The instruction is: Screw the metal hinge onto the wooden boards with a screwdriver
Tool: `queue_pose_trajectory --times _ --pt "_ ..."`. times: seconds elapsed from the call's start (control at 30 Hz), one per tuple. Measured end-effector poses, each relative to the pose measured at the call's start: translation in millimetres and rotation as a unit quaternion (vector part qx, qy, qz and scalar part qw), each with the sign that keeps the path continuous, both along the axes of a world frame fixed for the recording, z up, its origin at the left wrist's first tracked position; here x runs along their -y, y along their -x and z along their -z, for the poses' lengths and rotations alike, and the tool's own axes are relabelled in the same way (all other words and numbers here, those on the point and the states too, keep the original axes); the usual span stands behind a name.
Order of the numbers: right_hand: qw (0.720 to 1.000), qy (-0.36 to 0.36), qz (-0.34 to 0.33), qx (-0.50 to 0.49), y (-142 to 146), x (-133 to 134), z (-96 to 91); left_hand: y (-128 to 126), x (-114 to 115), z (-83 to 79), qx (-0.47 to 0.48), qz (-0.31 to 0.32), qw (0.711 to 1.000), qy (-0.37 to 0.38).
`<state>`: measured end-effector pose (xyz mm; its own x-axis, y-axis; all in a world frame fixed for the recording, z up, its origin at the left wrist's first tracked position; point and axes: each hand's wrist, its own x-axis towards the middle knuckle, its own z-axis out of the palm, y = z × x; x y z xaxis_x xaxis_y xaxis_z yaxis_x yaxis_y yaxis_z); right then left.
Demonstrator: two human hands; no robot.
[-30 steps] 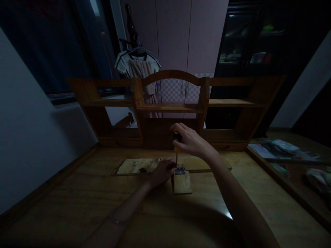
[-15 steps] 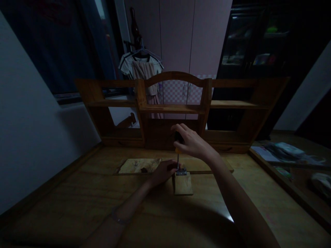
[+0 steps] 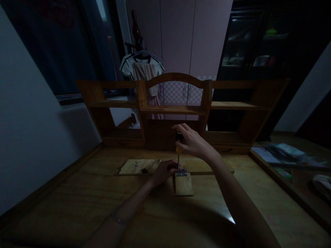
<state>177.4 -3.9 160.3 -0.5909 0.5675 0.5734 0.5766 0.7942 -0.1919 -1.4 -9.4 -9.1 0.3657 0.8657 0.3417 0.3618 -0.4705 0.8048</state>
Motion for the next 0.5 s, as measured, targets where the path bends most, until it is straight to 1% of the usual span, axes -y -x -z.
queue_pose_trajectory --times 0.07,0.2,0.27,0.5 --pt "1.0 -0.003 0.002 0.005 0.1 0.7 0.1 0.8 -0.3 0.5 -0.005 -0.008 1.0 0.0" --pt "0.999 -0.029 0.041 0.01 1.3 -1.3 1.7 1.8 -2.1 4.2 -0.009 -0.019 1.0 -0.016" --pt "0.998 -0.033 0.048 0.008 1.5 -2.8 2.2 1.6 -2.2 4.9 -0.009 -0.023 1.0 -0.017" --pt "1.0 -0.02 0.004 -0.008 1.8 1.7 0.2 -0.4 2.0 -2.0 0.011 -0.026 0.999 -0.017"
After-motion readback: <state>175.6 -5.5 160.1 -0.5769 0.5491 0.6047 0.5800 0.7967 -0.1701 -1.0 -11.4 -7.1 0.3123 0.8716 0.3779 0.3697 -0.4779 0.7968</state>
